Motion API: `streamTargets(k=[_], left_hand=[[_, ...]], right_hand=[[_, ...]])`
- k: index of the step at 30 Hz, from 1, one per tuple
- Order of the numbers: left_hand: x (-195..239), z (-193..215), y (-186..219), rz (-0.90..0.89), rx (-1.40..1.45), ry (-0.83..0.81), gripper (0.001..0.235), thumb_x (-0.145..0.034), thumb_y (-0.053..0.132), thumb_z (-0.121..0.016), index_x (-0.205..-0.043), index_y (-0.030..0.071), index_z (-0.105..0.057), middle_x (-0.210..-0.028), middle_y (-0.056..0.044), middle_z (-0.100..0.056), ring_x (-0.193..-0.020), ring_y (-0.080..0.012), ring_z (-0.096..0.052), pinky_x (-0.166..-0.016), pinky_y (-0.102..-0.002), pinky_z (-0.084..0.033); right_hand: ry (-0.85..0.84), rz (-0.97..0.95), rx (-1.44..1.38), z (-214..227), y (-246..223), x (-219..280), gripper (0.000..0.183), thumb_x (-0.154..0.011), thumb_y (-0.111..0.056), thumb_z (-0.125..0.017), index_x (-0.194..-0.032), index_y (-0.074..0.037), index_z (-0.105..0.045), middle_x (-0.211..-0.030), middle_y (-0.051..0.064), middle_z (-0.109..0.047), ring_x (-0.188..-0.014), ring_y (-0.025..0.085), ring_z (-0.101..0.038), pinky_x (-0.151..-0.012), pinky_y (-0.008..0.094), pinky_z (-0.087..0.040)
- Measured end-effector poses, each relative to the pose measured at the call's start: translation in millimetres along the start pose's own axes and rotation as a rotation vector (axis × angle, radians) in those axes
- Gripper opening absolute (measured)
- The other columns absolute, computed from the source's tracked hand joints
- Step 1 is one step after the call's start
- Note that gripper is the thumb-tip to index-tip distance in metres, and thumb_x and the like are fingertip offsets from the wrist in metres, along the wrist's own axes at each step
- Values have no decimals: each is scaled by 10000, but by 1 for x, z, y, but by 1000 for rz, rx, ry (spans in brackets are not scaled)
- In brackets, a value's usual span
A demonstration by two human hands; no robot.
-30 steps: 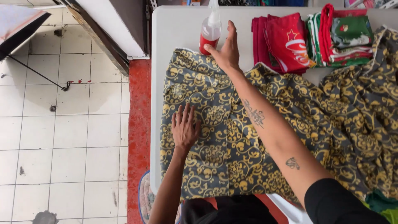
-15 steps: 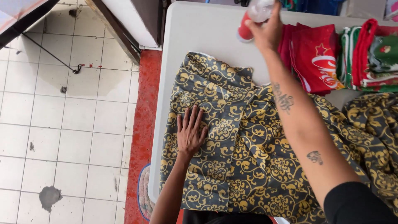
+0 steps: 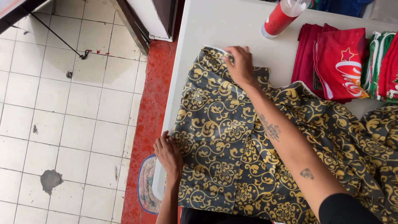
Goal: The person unfolds a large piece of black and gold patterned fabric on a white table. They smooth the fabric with their hands, fold it in half, and then fold it again into a smaller rectangle.
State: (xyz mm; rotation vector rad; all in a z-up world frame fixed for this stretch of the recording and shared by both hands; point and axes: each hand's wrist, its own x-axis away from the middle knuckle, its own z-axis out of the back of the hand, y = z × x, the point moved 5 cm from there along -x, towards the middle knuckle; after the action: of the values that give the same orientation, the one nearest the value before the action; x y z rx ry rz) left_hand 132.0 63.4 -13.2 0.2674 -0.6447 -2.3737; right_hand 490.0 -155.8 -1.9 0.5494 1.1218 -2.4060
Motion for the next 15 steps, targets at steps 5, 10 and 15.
streamTargets(k=[5, 10, 15], left_hand=[[-6, 15, 8, 74, 172, -220, 329, -1033, 305, -535, -1174, 36, -661, -1080, -144, -677, -967, -324, -647, -755, -455, -512], [-14, 25, -8, 156, 301, -274, 218, -996, 228, -588, -901, 50, -672, -843, -80, -698, -715, -225, -644, -612, -390, -461], [-31, 28, -21, 189, 402, -278, 243, -983, 252, -604, -839, 60, -644, -823, -80, -693, -742, -226, -655, -644, -390, -460]], right_hand=[[-506, -223, 142, -80, -3, -26, 324, -1026, -402, -617, -1201, -129, -618, -1198, 73, -691, -1116, 347, -530, -895, 509, -374], [-410, -488, 140, -91, 16, -72, 107, -979, -285, -691, -886, -265, -739, -1029, -71, -785, -1001, 232, -682, -956, 514, -388], [-217, -159, 148, -94, 33, -101, 318, -1059, -252, -705, -764, -182, -609, -855, -15, -698, -828, 315, -647, -924, 628, -350]])
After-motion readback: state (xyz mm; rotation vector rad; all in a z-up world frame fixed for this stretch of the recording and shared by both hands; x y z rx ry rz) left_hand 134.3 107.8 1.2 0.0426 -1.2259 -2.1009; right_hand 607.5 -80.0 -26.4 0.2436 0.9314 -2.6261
